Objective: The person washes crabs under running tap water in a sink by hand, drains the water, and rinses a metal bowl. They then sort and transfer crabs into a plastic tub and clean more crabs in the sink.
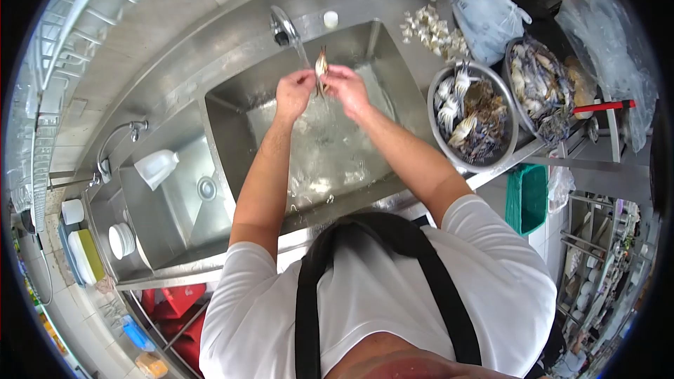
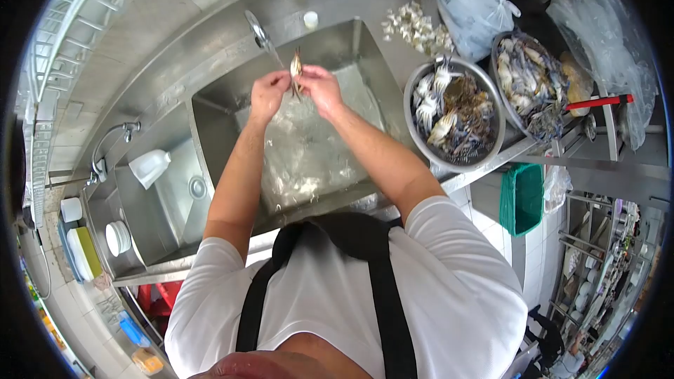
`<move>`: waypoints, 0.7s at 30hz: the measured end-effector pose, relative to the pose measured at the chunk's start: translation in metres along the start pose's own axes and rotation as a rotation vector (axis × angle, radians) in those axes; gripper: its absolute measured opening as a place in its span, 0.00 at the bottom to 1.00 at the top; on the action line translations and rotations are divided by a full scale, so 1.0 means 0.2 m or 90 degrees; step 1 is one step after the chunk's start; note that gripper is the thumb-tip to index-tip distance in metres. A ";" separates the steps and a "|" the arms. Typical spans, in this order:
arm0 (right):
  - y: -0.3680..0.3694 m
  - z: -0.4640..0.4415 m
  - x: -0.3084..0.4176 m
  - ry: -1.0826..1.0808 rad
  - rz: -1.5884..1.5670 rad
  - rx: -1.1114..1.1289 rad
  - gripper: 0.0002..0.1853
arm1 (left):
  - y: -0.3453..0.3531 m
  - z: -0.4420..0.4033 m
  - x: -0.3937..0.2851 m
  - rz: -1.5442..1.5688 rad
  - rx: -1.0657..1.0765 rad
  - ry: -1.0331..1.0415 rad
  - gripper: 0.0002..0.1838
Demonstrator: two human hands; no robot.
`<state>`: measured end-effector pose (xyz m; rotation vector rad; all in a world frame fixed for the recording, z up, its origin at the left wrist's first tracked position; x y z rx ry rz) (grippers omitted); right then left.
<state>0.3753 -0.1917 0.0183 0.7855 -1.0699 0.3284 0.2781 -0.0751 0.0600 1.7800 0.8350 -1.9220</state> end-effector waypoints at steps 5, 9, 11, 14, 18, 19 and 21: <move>0.04 -0.02 0.09 -0.002 0.076 -0.033 0.15 | -0.02 -0.04 -0.03 -0.040 0.003 0.050 0.14; 0.11 -0.03 0.15 0.001 0.086 0.011 0.15 | -0.06 -0.07 -0.04 0.100 0.010 -0.026 0.14; 0.12 -0.04 0.17 -0.007 0.091 0.035 0.15 | -0.07 -0.06 -0.07 0.174 -0.004 -0.057 0.14; 0.14 -0.02 0.19 -0.002 0.121 0.063 0.14 | -0.10 -0.05 -0.07 0.143 0.017 -0.071 0.14; 0.16 -0.01 0.19 -0.005 0.125 0.065 0.15 | -0.11 -0.02 -0.10 0.140 -0.009 -0.053 0.12; 0.17 0.00 0.19 -0.010 0.125 0.056 0.14 | -0.10 -0.02 -0.09 0.149 -0.015 -0.053 0.12; 0.17 0.02 0.17 -0.009 0.129 0.046 0.13 | -0.09 -0.01 -0.07 0.162 -0.021 -0.058 0.11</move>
Point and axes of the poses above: each hand's wrist, its own z-axis away from the middle knuckle, its own y-axis out of the palm, x = y × z, the point moved 5 cm from there along -z, towards the middle knuckle, and after that the axes turned 8 degrees about z, right-handed, at the moved point
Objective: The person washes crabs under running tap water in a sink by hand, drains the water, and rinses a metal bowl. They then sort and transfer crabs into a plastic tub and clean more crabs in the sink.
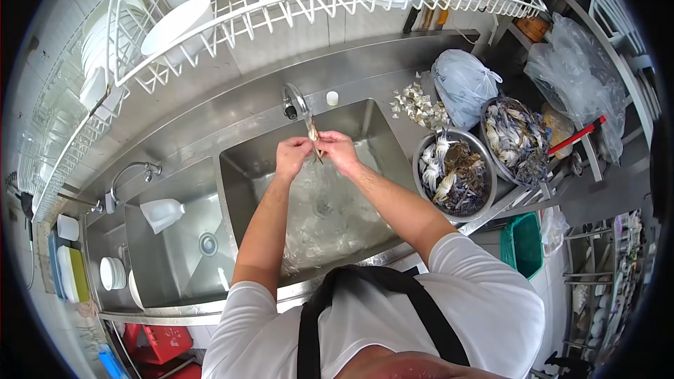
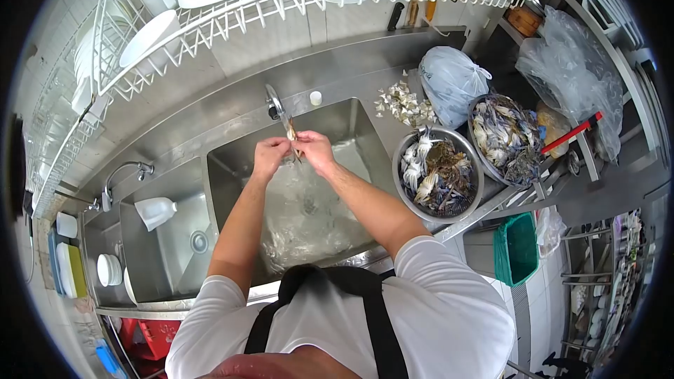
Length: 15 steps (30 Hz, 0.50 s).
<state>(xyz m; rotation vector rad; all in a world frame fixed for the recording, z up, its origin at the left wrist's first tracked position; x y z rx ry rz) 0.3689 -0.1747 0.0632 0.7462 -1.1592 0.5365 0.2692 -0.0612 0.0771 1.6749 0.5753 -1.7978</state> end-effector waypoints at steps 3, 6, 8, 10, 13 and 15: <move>-0.01 -0.02 -0.04 -0.015 0.022 -0.021 0.12 | 0.01 0.00 -0.01 -0.096 -0.015 0.026 0.10; 0.00 -0.04 -0.08 -0.018 0.017 -0.042 0.11 | 0.02 0.00 -0.02 -0.166 -0.024 0.112 0.10; 0.00 -0.02 -0.05 -0.030 0.047 -0.042 0.12 | 0.01 -0.01 0.01 -0.177 -0.044 0.125 0.12; -0.01 -0.01 -0.04 -0.017 0.037 -0.037 0.13 | 0.01 -0.01 0.02 -0.162 -0.049 0.117 0.12; -0.03 -0.03 -0.05 -0.001 -0.031 -0.029 0.15 | 0.01 0.02 -0.01 -0.105 -0.051 0.110 0.12; -0.05 -0.03 -0.06 0.020 -0.089 -0.013 0.18 | 0.01 0.02 -0.02 -0.052 -0.063 0.087 0.11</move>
Point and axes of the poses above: each hand's wrist, its own z-axis away from the middle knuckle, its own y-axis out of the palm, x = y × z, the point moved 5 cm from there along -z, towards the middle knuckle, and after that the axes turned 8 degrees about z, right-handed, at the moved point
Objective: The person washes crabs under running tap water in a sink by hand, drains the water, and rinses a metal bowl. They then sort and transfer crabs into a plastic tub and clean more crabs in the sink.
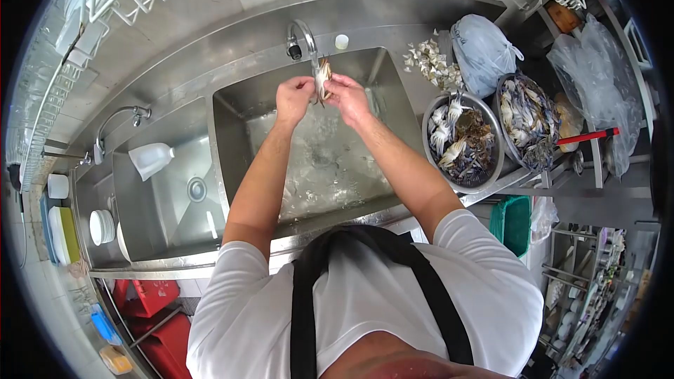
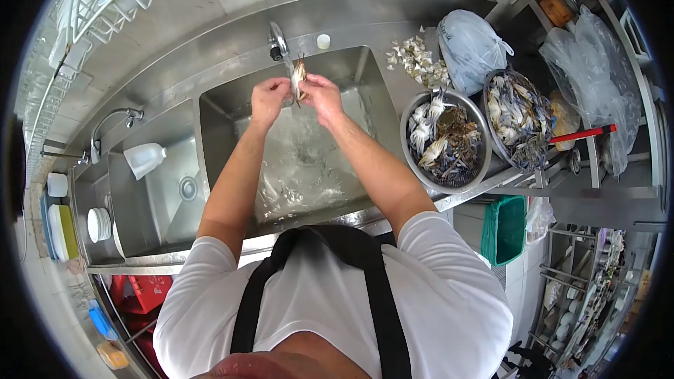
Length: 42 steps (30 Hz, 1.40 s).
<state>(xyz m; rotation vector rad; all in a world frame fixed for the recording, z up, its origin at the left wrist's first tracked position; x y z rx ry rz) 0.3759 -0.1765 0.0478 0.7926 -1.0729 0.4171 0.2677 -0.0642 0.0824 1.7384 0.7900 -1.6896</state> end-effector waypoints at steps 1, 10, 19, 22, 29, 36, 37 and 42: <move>0.00 0.00 0.00 0.005 -0.001 -0.002 0.18 | 0.00 0.00 0.00 0.000 0.000 -0.006 0.11; 0.03 0.03 0.06 -0.012 -0.023 0.000 0.15 | -0.01 0.02 -0.08 -0.146 0.045 0.095 0.12; 0.02 0.03 0.09 -0.067 0.115 -0.023 0.12 | 0.01 0.00 -0.07 -0.143 0.062 0.052 0.13; 0.01 0.02 0.09 -0.069 0.142 -0.020 0.12 | 0.02 0.01 -0.06 -0.112 0.073 0.033 0.14; 0.02 0.04 0.09 -0.068 0.156 0.002 0.11 | 0.01 0.01 0.00 -0.104 0.057 -0.022 0.12; 0.01 0.03 0.02 -0.075 0.105 -0.024 0.12 | 0.04 0.05 -0.08 -0.208 -0.051 0.042 0.11; 0.01 0.04 0.02 -0.052 0.058 -0.019 0.13 | 0.03 0.03 -0.06 -0.208 -0.050 0.042 0.11; 0.01 0.06 0.03 -0.035 0.044 -0.024 0.14 | 0.00 0.01 -0.01 0.017 -0.011 0.027 0.12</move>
Point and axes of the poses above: each hand's wrist, its own z-axis away from the middle knuckle, its own y-axis out of the palm, x = y × z, the point moved 5 cm from there along -z, towards the middle knuckle, and after that the axes turned 8 degrees about z, right-handed, at the moved point
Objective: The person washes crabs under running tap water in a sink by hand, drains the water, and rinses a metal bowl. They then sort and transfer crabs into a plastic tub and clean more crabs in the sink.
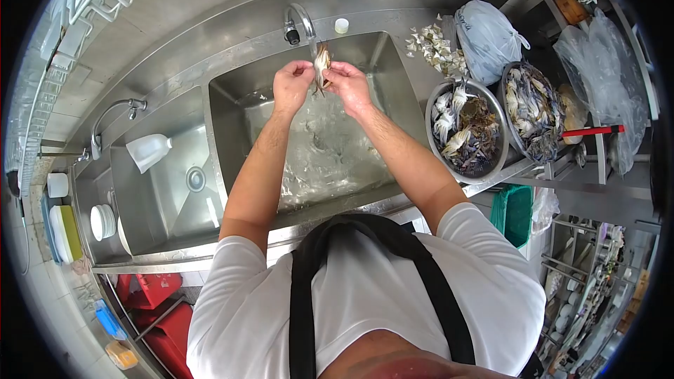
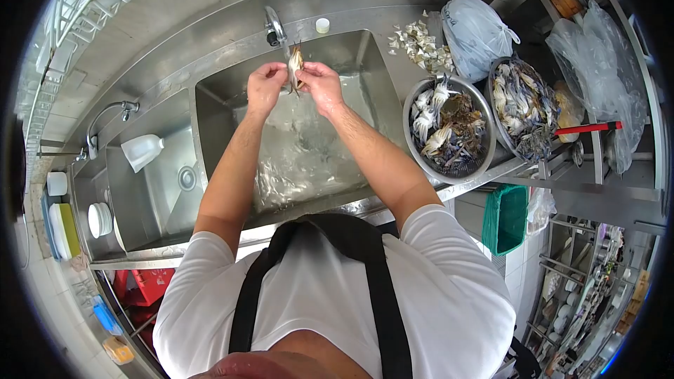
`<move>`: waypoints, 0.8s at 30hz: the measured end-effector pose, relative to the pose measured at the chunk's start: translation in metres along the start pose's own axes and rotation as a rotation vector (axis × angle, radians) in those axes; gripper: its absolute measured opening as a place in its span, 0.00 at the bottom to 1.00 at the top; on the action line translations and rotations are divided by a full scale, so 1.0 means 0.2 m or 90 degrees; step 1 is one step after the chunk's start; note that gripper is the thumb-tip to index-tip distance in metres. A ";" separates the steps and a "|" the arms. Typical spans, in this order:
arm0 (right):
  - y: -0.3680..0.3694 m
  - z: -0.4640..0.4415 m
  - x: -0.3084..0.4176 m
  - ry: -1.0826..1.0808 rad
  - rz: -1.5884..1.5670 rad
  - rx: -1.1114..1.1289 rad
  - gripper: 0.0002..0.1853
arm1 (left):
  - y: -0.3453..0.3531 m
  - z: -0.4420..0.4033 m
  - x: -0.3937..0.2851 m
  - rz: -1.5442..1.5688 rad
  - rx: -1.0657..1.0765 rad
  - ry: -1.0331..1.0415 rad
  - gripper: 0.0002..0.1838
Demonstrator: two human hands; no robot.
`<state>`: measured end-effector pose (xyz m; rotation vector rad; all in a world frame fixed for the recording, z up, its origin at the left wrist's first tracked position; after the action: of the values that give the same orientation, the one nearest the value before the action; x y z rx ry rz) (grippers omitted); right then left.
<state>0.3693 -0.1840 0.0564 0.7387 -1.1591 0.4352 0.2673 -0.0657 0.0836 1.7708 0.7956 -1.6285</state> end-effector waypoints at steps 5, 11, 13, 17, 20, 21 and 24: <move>0.01 -0.01 -0.02 -0.014 0.009 0.001 0.14 | 0.01 0.03 -0.09 -0.099 0.038 -0.025 0.13; -0.01 0.01 0.00 -0.004 0.009 0.022 0.13 | -0.02 0.00 -0.01 -0.083 0.073 -0.064 0.14; -0.01 0.02 0.00 -0.011 -0.010 0.032 0.12 | -0.02 0.00 -0.01 -0.078 0.079 -0.069 0.14; -0.04 0.01 0.00 -0.022 0.033 0.030 0.12 | -0.01 0.00 -0.04 -0.109 0.104 -0.083 0.14; -0.04 0.02 0.00 -0.036 0.044 0.056 0.12 | -0.01 0.00 -0.04 -0.096 0.122 -0.100 0.14; -0.04 0.02 0.00 -0.030 0.043 0.056 0.12 | -0.01 0.00 -0.04 -0.068 0.121 -0.113 0.14; -0.06 0.02 0.00 -0.004 0.012 0.061 0.13 | -0.01 0.00 -0.02 0.005 0.121 -0.140 0.13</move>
<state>0.3735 -0.1950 0.0543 0.8128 -1.1579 0.5065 0.2653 -0.0653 0.0880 1.6782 0.5464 -1.9076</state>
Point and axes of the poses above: each hand's wrist, its own z-axis away from the middle knuckle, its own y-axis out of the palm, x = y × z, the point moved 5 cm from there along -z, towards the middle knuckle, and after that the axes turned 8 degrees about z, right-handed, at the moved point
